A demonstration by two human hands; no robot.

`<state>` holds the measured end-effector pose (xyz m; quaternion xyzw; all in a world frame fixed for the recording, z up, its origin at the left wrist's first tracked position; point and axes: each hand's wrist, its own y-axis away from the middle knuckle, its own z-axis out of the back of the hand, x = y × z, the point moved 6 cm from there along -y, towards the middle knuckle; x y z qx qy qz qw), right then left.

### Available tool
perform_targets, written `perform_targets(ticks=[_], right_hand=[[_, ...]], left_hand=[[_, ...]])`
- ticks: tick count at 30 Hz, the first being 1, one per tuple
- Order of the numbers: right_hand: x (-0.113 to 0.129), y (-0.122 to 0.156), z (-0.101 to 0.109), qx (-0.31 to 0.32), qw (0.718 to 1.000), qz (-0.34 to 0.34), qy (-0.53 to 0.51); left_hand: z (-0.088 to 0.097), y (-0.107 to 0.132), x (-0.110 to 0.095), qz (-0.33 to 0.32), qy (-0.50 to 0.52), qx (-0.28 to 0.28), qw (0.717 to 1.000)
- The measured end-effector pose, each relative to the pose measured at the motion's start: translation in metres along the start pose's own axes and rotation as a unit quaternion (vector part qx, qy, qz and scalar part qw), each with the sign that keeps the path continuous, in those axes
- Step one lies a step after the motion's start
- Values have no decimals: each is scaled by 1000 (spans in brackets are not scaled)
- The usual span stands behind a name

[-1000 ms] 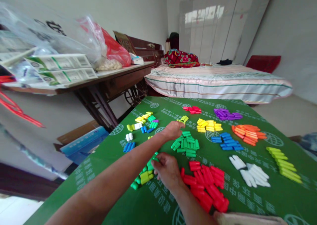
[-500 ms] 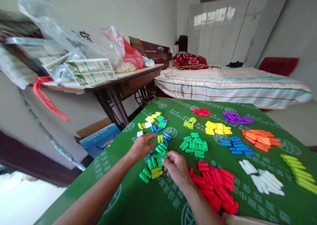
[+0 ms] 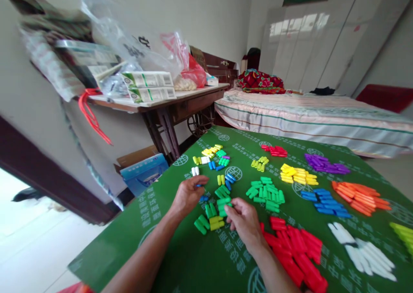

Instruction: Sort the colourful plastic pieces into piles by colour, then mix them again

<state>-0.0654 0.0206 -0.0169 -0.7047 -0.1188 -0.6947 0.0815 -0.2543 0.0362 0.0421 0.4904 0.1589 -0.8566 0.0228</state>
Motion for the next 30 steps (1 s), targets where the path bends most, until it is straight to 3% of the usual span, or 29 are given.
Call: perform_targets(ticks=[7,14,30], right_hand=[[-2,4,1,-8,1000,-19,9],[-8,6,2,1,999,-35,15],[-11,8,5,-3,999,-30,33]], left_hand=[[3,7,14,9,33,-11,999],[11,10,22,35,-4,-22,999],[11,14,20,41,-60,-18,997]])
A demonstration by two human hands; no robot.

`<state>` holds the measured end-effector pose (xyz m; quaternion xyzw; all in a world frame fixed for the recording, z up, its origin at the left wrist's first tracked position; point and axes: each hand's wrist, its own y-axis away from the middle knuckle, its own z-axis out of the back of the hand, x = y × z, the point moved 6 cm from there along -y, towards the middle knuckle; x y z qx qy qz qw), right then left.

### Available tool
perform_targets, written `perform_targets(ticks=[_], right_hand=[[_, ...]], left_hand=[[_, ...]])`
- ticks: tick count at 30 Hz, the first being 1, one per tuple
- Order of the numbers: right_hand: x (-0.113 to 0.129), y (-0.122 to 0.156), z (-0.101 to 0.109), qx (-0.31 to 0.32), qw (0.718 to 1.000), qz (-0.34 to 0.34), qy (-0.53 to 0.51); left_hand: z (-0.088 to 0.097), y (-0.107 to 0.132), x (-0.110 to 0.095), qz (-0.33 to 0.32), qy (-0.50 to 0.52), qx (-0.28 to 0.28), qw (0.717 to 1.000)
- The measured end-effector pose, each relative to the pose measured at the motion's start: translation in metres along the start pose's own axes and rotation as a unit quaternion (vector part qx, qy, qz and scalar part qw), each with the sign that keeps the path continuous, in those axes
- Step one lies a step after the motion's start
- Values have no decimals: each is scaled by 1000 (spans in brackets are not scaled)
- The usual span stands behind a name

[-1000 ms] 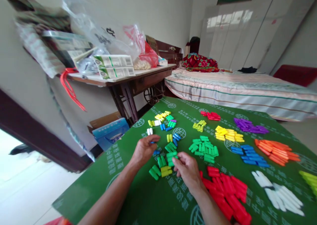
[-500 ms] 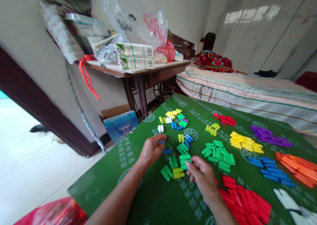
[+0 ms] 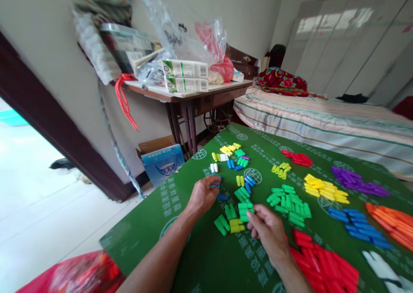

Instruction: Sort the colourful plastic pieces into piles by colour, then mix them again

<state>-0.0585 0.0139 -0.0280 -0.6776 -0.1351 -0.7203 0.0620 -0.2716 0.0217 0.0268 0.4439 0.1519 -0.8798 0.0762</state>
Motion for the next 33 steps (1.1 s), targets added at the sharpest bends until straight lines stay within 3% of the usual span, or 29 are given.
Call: perform_targets(ticks=[33], right_hand=[[6,2,-2,10,1000,4,0]], left_hand=[[2,0,-3,-35,-29,-14,999]])
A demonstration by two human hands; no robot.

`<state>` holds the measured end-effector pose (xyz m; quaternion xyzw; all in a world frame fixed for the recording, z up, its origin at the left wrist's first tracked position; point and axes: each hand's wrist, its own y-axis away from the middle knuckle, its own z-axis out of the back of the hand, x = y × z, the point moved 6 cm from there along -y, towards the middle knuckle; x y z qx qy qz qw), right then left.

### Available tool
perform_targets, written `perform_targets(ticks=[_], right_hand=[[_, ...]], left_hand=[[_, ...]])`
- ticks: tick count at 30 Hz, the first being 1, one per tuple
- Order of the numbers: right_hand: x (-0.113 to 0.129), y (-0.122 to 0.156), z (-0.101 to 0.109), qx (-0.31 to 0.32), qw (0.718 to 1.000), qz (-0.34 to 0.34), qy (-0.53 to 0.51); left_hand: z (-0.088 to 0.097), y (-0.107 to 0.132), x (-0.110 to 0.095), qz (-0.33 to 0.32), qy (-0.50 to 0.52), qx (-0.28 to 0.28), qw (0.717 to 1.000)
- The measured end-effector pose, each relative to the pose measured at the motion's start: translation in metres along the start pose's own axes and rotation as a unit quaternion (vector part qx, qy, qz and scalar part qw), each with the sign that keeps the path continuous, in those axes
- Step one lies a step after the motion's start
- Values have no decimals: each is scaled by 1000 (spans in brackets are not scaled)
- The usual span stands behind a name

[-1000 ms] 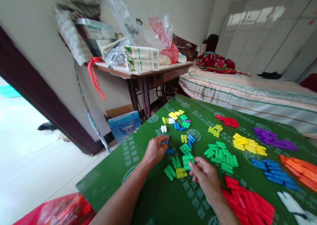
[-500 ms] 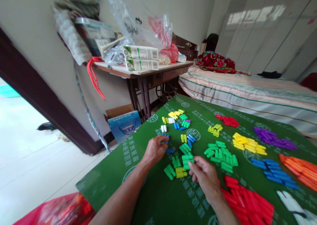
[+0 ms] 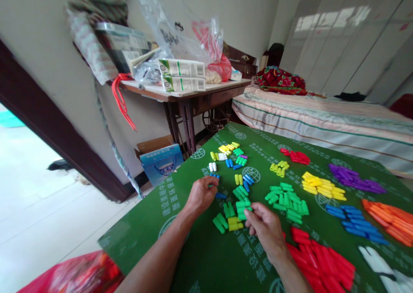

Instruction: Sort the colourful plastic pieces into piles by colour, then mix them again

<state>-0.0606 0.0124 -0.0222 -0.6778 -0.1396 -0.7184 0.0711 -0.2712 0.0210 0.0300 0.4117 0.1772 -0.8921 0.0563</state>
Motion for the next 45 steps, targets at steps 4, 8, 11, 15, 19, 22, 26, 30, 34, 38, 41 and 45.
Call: perform_targets(ticks=[4,8,11,15,19,22,26,30,34,38,41,45], right_hand=[[0,0,0,0,1000,-3,-4],[-1,0,-1,1,1000,-3,-6],[-1,0,-1,-2,1000,1,-2],[0,-1,-1,-1,1000,7,-6],[-1,-1,0,-3,1000,2,-11],[-1,-1,0,-5,1000,1,-7],[0,-1,0,-13,1000,7,-9],[1,-1,0,-9,1000,2,-13],[1,-1,-1,-3,1000,2,-12],[0,-1,-1,-1,1000,1,-8],[-1,-2,-1,3,1000,2,-1],[-2,-3,-1,10,1000,5,8]], left_hand=[[0,0,0,-6,3,1,1000],[0,0,0,-4,0,-1,1000],[1,0,-1,-5,-3,-4,1000],[2,0,-2,-3,-5,-1,1000],[2,0,-2,-5,-4,-4,1000],[1,0,-1,-7,-10,-4,1000],[1,0,-2,1,-30,0,1000],[3,0,-3,11,-38,-1,999],[3,0,-3,14,-36,-2,999],[3,0,-4,17,-36,-5,999],[2,0,-4,18,-42,-1,999],[2,0,-5,16,-49,5,999]])
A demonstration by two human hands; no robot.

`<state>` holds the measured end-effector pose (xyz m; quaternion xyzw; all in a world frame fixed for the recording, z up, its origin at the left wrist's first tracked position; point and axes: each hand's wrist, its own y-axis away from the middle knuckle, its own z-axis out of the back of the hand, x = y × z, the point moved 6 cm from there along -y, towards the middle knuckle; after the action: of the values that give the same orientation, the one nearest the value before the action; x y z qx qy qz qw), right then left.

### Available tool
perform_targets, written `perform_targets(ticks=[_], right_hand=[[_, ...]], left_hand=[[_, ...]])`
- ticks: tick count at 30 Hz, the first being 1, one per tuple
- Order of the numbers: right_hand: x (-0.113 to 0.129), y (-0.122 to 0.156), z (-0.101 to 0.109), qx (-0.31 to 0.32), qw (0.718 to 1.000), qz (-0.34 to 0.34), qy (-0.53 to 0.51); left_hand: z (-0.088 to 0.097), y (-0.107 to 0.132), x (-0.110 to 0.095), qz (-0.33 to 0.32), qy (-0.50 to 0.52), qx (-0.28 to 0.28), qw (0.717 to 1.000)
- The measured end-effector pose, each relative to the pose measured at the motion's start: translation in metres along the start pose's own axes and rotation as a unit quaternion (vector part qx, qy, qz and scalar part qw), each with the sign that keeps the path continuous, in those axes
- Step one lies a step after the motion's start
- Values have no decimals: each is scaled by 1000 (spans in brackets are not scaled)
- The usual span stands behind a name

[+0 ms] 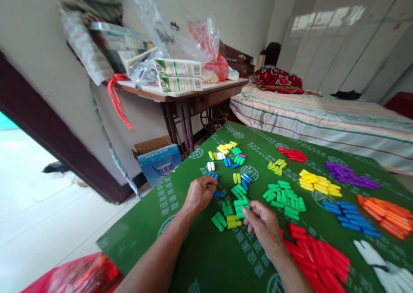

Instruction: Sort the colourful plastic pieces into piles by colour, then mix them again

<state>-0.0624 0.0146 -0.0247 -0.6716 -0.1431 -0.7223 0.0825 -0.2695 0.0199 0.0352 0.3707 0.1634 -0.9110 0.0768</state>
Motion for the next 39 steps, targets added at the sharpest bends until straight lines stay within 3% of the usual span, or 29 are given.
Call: perform_targets(ticks=[28,34,39], right_hand=[[4,1,0,1,1000,6,6],[5,1,-1,1,1000,4,5],[4,0,0,0,1000,2,3]], left_hand=[[-1,-2,5,13,71,0,997],[-2,-4,10,36,141,-3,989],[-4,-2,13,97,259,-4,961]])
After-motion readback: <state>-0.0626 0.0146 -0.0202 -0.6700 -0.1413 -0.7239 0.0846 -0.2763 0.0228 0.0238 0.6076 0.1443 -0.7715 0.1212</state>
